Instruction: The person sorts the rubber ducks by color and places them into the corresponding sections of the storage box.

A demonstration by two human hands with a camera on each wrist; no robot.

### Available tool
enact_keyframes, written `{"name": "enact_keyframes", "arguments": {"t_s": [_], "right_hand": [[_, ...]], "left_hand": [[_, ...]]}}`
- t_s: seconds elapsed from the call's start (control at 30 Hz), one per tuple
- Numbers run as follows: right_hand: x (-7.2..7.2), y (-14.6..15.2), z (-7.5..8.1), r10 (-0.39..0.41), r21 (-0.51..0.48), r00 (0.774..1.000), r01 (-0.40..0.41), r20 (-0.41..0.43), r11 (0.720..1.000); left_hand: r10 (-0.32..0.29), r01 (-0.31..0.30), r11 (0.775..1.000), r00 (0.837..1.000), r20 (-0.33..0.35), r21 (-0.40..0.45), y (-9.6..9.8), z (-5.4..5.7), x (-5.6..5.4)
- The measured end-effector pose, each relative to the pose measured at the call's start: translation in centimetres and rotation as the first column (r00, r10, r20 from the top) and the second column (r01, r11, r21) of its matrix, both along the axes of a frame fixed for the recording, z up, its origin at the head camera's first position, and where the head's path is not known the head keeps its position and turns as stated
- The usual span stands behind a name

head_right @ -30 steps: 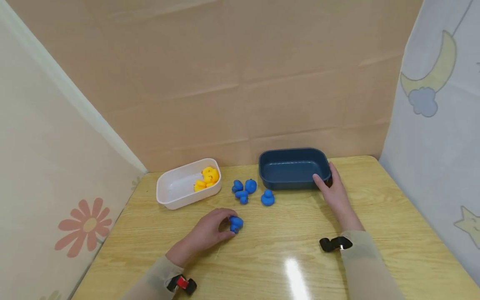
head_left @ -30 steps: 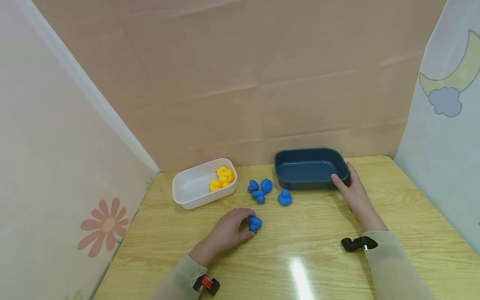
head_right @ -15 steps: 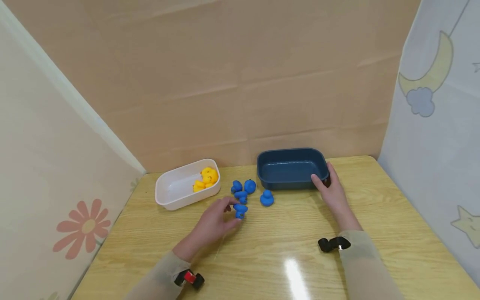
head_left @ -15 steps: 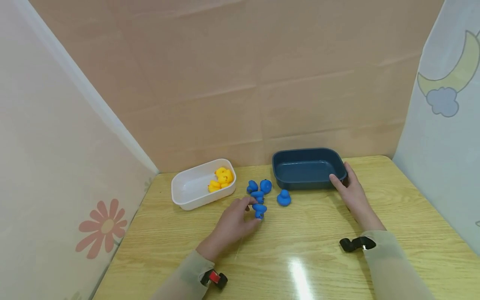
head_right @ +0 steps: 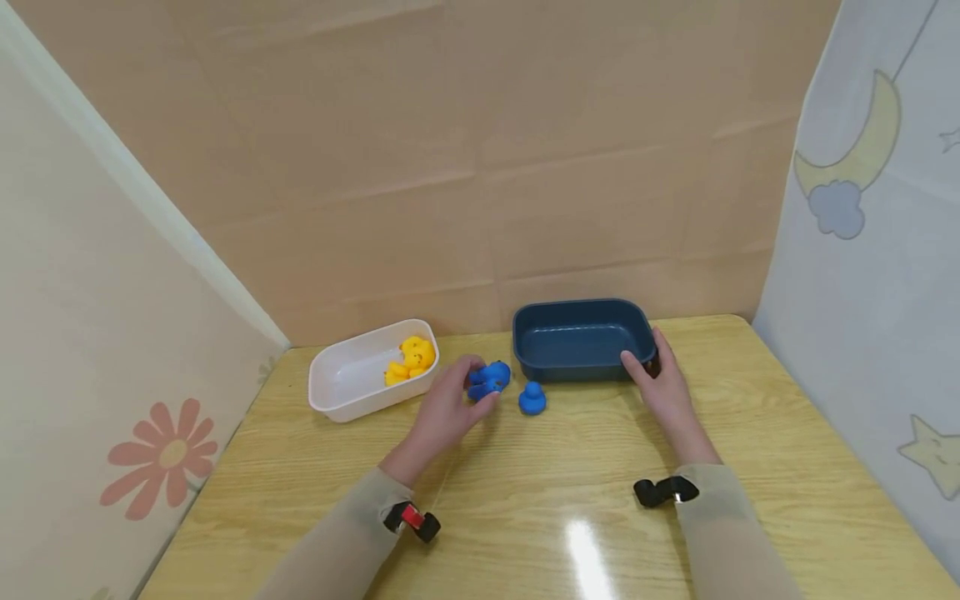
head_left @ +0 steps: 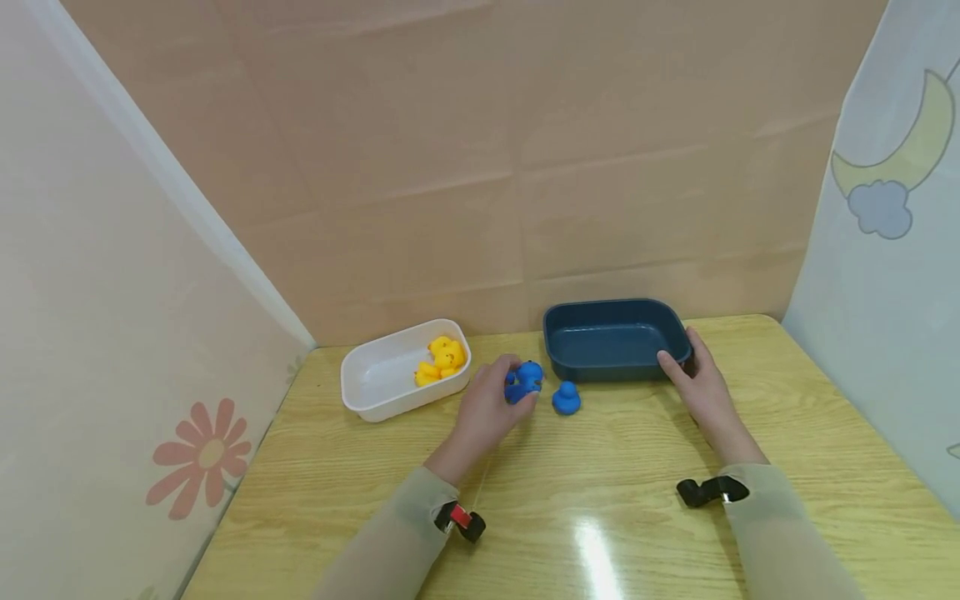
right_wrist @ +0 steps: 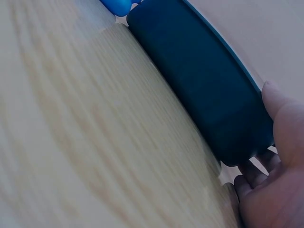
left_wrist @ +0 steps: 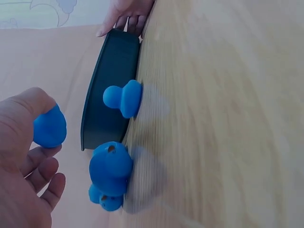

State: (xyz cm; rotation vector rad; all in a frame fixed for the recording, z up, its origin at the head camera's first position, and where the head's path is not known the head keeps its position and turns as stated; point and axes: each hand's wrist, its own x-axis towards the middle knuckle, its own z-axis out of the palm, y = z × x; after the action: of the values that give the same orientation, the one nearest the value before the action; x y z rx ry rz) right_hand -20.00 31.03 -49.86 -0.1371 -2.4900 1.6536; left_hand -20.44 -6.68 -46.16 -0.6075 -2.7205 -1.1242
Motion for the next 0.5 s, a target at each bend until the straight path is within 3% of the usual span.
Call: {"name": "enact_keyframes", "arguments": {"t_s": [0.2,0.5], "right_hand": [[-0.1,0.2,0.1,-0.003,0.01,1.0,0.003,-0.008,1.0],[0.0,0.0,0.1,-0.001,-0.001,1.0,0.0,-0.009,1.0]], "left_hand": [[0.002,-0.002,1.0,0.999,-0.052,0.004,1.6,0.2,-1.3],[0.001,0.002,0.999,0.998,-0.07,0.035,3.9,0.5,-2.6]]}}
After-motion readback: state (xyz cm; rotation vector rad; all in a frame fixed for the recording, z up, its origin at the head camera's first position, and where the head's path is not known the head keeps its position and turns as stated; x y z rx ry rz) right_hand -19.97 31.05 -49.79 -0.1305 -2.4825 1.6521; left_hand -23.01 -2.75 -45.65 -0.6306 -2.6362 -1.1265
